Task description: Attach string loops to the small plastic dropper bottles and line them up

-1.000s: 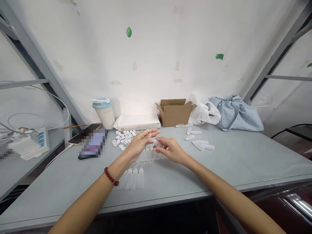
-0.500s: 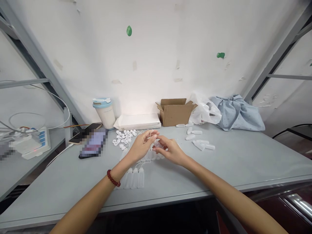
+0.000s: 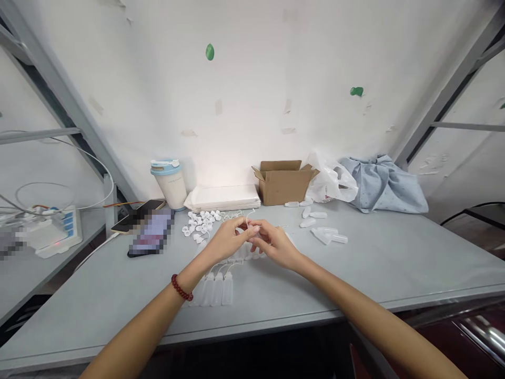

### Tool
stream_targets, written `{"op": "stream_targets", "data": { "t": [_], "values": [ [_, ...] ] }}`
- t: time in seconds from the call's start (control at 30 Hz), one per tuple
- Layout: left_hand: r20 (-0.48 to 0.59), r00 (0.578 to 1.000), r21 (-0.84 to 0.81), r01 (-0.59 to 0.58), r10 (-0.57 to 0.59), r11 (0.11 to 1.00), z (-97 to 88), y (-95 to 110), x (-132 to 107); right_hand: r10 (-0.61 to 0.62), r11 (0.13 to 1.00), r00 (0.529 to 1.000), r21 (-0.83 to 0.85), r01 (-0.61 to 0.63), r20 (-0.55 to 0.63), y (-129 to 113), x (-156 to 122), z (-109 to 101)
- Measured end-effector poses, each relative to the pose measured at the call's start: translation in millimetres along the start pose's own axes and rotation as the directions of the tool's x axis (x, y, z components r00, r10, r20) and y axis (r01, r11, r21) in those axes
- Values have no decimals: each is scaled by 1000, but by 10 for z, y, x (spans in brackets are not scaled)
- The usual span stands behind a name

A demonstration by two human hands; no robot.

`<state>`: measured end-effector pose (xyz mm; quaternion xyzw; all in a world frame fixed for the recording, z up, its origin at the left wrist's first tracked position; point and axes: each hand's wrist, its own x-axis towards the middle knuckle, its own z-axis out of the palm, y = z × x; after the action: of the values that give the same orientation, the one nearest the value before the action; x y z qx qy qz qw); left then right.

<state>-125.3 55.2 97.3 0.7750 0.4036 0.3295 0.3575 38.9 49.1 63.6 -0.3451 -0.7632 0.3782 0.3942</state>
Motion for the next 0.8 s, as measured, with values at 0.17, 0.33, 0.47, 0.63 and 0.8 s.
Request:
{"op": "stream_targets", "data": {
  "t": [0.17, 0.33, 0.47, 0.63, 0.8],
  "values": [
    [-179, 984, 71, 25, -12, 997, -12, -9, 2, 78, 982, 997, 174, -74, -13, -35, 14, -13],
    [-267, 887, 470, -223, 378, 854, 26, -37, -51, 195, 924, 979, 344, -165, -54, -66, 28, -37],
    [-70, 856, 602, -373, 512, 706, 53, -8, -97, 234, 892, 971, 410, -190, -59, -71, 38, -50],
    [47, 858, 644, -417, 511, 641, 43, 21, -107, 244, 859, 970, 466, -211, -10, -73, 47, -55],
    [54, 867, 635, -412, 495, 653, 37, 31, -109, 236, 864, 972, 458, -211, 4, -72, 44, -49]
  ]
}}
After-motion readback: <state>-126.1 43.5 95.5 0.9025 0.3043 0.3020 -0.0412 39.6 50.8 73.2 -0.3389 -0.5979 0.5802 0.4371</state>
